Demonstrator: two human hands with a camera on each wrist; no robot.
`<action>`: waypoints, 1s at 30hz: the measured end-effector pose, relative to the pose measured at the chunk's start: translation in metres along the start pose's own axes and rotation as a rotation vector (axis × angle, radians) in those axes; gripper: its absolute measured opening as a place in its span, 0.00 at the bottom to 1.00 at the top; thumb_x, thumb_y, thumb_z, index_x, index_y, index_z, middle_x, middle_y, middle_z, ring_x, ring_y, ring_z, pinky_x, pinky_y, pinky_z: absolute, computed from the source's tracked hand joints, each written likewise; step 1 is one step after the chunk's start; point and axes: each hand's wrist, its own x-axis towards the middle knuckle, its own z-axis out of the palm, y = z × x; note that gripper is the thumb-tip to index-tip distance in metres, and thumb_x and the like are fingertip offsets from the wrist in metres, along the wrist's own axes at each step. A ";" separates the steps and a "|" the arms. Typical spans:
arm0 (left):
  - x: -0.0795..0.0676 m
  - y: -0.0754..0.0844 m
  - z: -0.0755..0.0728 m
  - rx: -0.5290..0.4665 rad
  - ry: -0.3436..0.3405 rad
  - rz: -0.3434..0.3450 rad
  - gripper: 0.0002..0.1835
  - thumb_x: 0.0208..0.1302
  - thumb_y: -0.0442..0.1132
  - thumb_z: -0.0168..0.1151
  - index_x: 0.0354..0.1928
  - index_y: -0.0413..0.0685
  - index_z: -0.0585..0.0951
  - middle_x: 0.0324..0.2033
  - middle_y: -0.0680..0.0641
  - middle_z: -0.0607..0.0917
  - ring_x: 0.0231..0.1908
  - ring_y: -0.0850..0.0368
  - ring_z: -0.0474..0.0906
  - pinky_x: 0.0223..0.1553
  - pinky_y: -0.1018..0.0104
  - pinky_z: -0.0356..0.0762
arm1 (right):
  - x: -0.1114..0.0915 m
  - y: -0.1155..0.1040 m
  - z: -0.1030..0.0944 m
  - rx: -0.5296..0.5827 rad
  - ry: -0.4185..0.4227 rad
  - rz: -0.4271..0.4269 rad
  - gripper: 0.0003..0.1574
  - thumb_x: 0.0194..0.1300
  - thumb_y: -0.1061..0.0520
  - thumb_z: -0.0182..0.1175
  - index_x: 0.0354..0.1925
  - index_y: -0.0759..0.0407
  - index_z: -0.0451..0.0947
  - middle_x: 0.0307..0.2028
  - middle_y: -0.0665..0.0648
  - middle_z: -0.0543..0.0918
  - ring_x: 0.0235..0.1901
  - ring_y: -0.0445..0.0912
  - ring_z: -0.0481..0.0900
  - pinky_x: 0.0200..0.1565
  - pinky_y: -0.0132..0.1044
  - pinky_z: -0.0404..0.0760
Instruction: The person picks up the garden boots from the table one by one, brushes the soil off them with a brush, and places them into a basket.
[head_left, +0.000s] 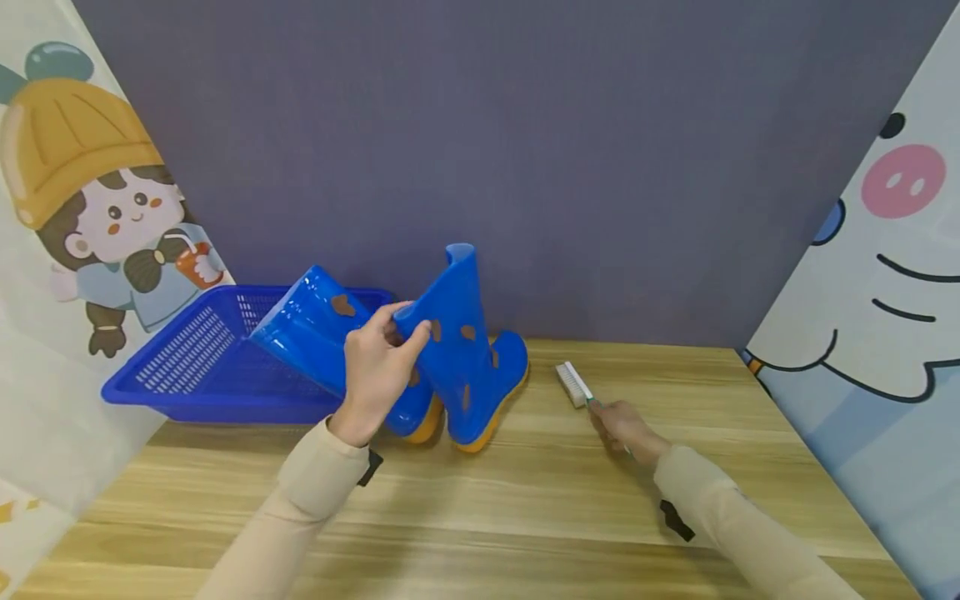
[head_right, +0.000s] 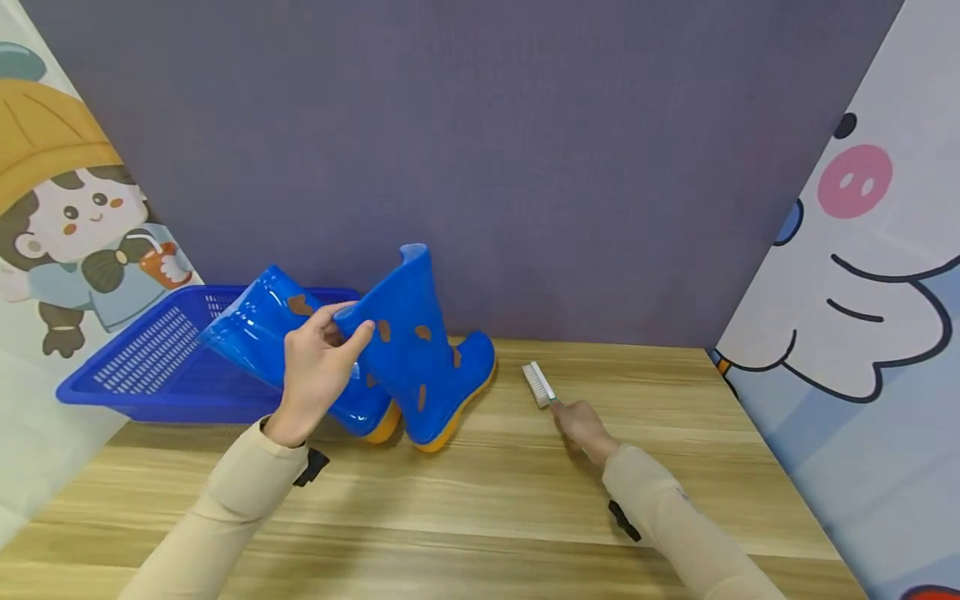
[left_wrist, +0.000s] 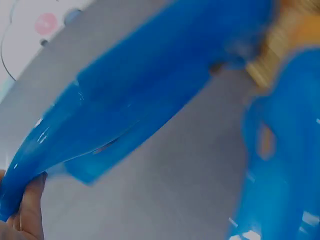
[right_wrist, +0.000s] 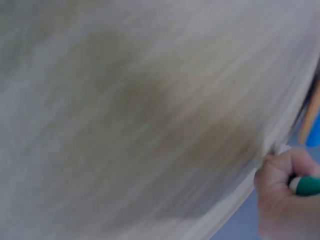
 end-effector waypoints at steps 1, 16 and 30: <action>0.004 0.005 0.005 -0.023 -0.021 -0.003 0.12 0.58 0.35 0.63 0.43 0.38 0.80 0.21 0.44 0.84 0.11 0.62 0.71 0.11 0.73 0.63 | -0.001 -0.001 -0.002 0.024 0.007 -0.004 0.25 0.73 0.52 0.35 0.20 0.58 0.62 0.13 0.46 0.59 0.14 0.38 0.54 0.20 0.28 0.59; 0.060 0.068 0.078 -0.507 -0.086 -0.393 0.11 0.62 0.35 0.58 0.46 0.38 0.78 0.33 0.39 0.85 0.24 0.61 0.78 0.26 0.71 0.77 | -0.040 -0.031 -0.051 0.044 0.375 -0.140 0.32 0.72 0.46 0.40 0.55 0.73 0.66 0.27 0.46 0.69 0.20 0.34 0.61 0.22 0.28 0.66; -0.022 0.022 0.009 -0.581 -0.072 -0.507 0.16 0.60 0.33 0.60 0.51 0.43 0.76 0.37 0.45 0.84 0.30 0.62 0.81 0.32 0.70 0.79 | -0.073 -0.042 -0.027 0.004 0.362 -0.201 0.34 0.69 0.44 0.46 0.59 0.71 0.67 0.26 0.49 0.73 0.16 0.35 0.62 0.17 0.29 0.64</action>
